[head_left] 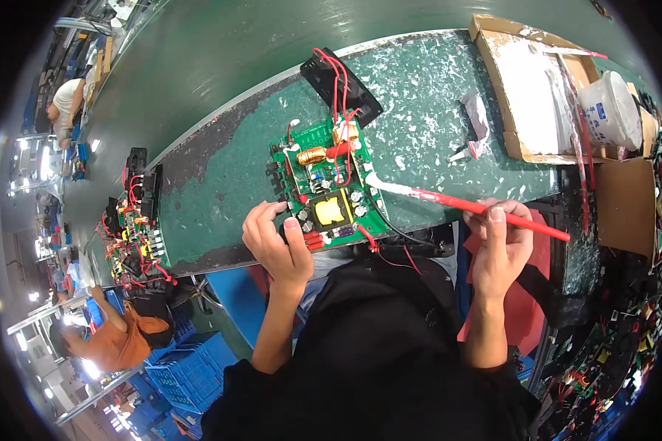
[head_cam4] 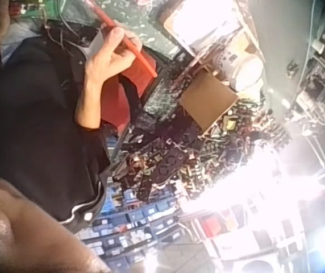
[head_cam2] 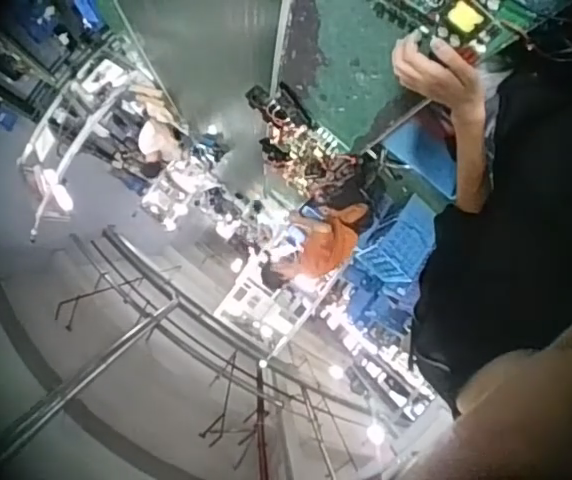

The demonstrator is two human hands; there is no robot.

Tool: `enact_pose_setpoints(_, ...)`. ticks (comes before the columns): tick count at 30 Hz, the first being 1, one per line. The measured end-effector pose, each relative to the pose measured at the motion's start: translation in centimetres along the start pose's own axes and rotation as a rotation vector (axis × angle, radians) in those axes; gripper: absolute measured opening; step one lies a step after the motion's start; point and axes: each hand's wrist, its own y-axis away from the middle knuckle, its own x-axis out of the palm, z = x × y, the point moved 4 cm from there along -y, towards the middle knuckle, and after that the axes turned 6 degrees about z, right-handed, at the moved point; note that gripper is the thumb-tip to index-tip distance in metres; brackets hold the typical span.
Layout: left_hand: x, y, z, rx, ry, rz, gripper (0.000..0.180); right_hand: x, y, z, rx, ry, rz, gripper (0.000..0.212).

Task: Assembling electronic components and wiring onto circuit boards on a factory production line.

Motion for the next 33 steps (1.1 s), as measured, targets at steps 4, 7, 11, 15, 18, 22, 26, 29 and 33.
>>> enact_pose_setpoints(4, -0.1, 0.0, 0.1, 0.004, -0.007, -0.005, 0.032, -0.3, 0.3, 0.2, -0.024, 0.005, -0.055, 0.012)
enact_pose_setpoints(7, 0.0, 0.0, 0.1, 0.005, -0.012, 0.003, 0.031, -0.6, 0.5, 0.3, -0.044, 0.006, -0.039, 0.01)
enact_pose_setpoints(11, -0.1, -0.1, 0.0, 0.01, -0.018, 0.0, 0.031, -0.7, 0.6, 0.3, -0.014, 0.023, -0.021, 0.007)
enact_pose_setpoints(15, 0.0, 0.0, 0.0, 0.01, -0.012, -0.001, 0.031, -0.9, 0.7, 0.8, -0.031, 0.066, -0.031, 0.008)
enact_pose_setpoints(18, -0.1, -0.1, -0.2, 0.022, -0.033, -0.005, 0.03, -1.1, 0.6, 0.4, -0.026, 0.077, 0.01, 0.012)
enact_pose_setpoints(22, 0.0, 0.0, 0.1, 0.005, -0.005, 0.006, 0.032, -1.1, 0.7, 0.5, -0.065, 0.088, 0.01, 0.014)
enact_pose_setpoints(26, 0.0, 0.0, -0.1, 0.022, -0.019, -0.002, 0.028, -2.0, 0.2, 0.7, -0.062, 0.039, -0.007, 0.013)
enact_pose_setpoints(29, -0.2, -0.1, -0.2, 0.021, -0.023, -0.001, 0.028, -2.6, 0.1, 1.1, -0.082, 0.046, -0.074, 0.012)
enact_pose_setpoints(33, -0.1, 0.0, -0.1, 0.03, -0.026, -0.011, 0.028, -2.2, 0.7, 0.3, -0.033, 0.1, 0.031, 0.013)
